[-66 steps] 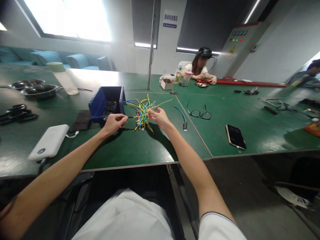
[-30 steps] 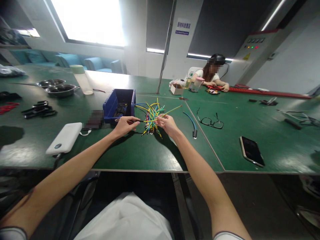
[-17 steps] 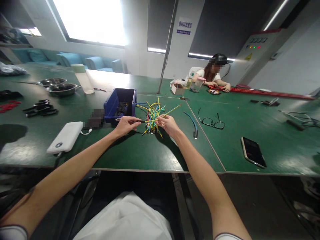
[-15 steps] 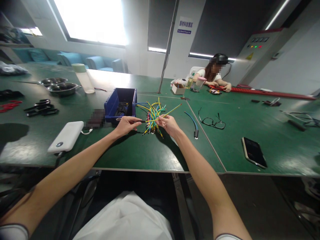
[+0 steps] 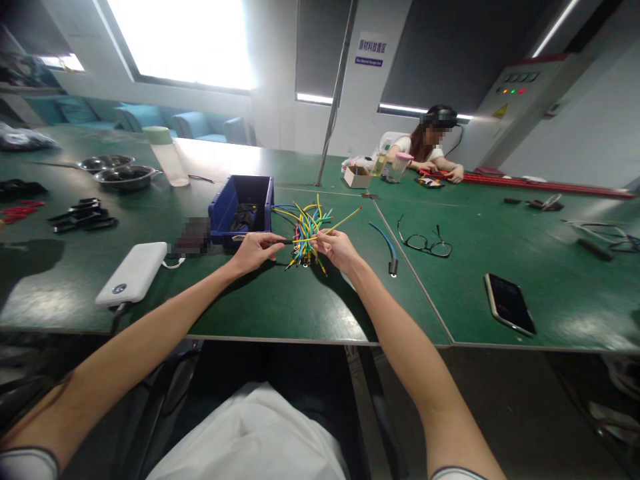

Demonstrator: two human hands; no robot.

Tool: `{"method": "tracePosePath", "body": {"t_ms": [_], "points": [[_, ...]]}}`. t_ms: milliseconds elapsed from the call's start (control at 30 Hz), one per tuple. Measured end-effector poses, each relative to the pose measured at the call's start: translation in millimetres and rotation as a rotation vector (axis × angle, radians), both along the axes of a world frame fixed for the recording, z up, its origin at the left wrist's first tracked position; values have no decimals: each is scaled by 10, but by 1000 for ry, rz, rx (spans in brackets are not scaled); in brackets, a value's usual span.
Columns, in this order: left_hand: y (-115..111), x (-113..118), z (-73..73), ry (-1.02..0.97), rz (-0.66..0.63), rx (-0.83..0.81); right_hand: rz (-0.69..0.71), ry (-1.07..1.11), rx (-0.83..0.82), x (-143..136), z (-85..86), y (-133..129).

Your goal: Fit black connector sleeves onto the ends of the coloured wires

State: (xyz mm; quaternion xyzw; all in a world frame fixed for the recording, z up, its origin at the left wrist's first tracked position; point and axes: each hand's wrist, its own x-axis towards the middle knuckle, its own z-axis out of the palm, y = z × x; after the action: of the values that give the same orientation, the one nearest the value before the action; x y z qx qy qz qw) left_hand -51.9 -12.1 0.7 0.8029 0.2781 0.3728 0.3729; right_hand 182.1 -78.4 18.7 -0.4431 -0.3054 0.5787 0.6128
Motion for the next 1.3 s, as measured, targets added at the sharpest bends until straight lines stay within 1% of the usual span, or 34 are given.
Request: {"method": "tracePosePath", "body": {"t_ms": [433,700,900,1000,1067,1167,1233,1300], "points": [[-2,-4,15,35,19,12,2,6,27,49,-30,15],[-18,2,11,56,30,48,-8,-10,23,42,7,-2],[-70,14,14,79,-14,39,-33,-18,49,53,-15,21],[-92,27,13,107,-30,79,-57,-26,79,80,-38,51],[-103,31,22,136,1,159,-92,-39,84,107,-39,66],[-111,18,53,126,93,286,-148,-45,75,157,-13,71],[-108,1,86,98,177,332,-180,-44,71,192,19,63],[-91,-21,129,82,306,358,-209,-45,76,225,53,51]]}}
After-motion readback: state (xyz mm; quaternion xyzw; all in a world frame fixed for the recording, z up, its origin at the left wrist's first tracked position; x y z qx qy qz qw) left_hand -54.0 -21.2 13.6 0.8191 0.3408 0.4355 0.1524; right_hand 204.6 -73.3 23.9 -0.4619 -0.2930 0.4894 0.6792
